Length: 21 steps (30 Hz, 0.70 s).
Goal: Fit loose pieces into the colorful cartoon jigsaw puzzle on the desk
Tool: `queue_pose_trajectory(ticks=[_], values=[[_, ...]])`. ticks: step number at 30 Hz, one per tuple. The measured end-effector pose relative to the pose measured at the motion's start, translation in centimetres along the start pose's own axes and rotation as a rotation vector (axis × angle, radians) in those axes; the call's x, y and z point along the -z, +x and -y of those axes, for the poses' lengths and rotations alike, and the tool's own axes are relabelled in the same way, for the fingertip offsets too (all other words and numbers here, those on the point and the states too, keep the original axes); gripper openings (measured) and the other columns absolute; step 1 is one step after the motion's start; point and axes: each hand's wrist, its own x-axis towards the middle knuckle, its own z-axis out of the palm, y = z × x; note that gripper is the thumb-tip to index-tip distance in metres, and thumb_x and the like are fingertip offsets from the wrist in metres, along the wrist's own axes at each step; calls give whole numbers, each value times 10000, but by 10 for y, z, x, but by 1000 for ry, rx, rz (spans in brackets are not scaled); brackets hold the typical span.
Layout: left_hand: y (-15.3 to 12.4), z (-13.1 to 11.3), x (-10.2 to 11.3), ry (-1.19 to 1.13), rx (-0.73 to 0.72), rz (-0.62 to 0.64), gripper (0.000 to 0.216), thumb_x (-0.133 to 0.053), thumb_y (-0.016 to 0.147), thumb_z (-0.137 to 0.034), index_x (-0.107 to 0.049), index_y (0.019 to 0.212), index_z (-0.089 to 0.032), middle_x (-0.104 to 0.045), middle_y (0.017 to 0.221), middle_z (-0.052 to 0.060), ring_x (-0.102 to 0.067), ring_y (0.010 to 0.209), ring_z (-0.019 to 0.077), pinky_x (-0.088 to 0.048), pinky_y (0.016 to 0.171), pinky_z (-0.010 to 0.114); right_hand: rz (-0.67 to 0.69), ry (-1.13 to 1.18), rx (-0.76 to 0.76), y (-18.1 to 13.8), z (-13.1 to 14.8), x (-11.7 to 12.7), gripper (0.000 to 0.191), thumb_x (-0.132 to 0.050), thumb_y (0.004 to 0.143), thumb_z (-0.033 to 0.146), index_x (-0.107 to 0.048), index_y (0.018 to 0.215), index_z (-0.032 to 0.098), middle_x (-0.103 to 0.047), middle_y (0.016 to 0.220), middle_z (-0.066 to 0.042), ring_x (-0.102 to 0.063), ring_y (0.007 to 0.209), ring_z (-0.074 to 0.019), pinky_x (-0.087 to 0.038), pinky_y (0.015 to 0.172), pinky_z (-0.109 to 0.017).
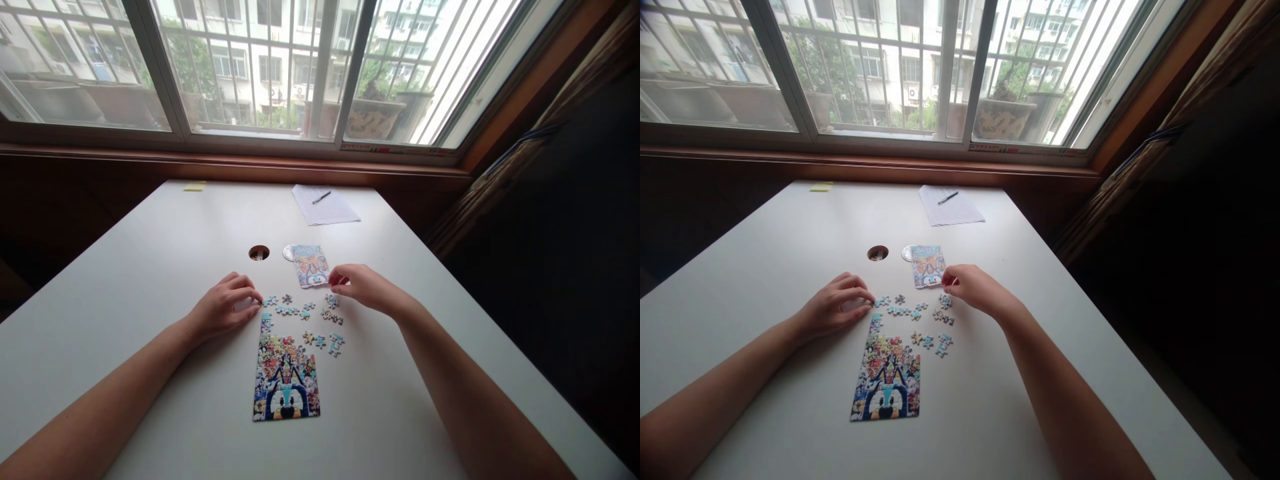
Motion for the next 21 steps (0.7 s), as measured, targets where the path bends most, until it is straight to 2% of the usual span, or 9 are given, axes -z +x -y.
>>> queue_pose_trajectory(ticks=[9, 13, 17, 21], values=[[0, 4, -2, -12, -42, 7, 115, -616, 941, -264, -714, 998, -246, -638, 967, 55, -540, 915, 206, -487, 825, 346, 68, -50, 104, -3, 10, -1, 84, -656, 853, 206, -739, 864, 218, -729, 870, -31, -641, 755, -172, -478, 673, -288], [0, 1, 0, -23, -54, 17, 114, -621, 940, -254, -717, 1001, -249, -637, 962, 53, -543, 910, 204, -484, 825, 345, 92, -96, 216, -6, 21, -4, 146, -642, 863, 170, -772, 887, 233, -728, 885, -31, -644, 796, -175, -470, 717, -288], [1, -1, 2, -30, -48, 27, 126, -608, 951, -253, -720, 1008, -249, -638, 972, 57, -544, 920, 205, -482, 843, 351, 139, -136, 312, -8, 32, -15, 226, -626, 871, 133, -784, 981, 250, -721, 968, -36, -638, 806, -160, -465, 727, -276], [1, 1, 0, -29, -49, 37, 119, -614, 948, -261, -719, 1004, -249, -635, 972, 56, -542, 921, 206, -480, 841, 353, 162, -194, 351, -9, 39, -29, 238, -638, 867, 124, -783, 1014, 244, -712, 959, -44, -627, 776, -156, -458, 717, -279]])
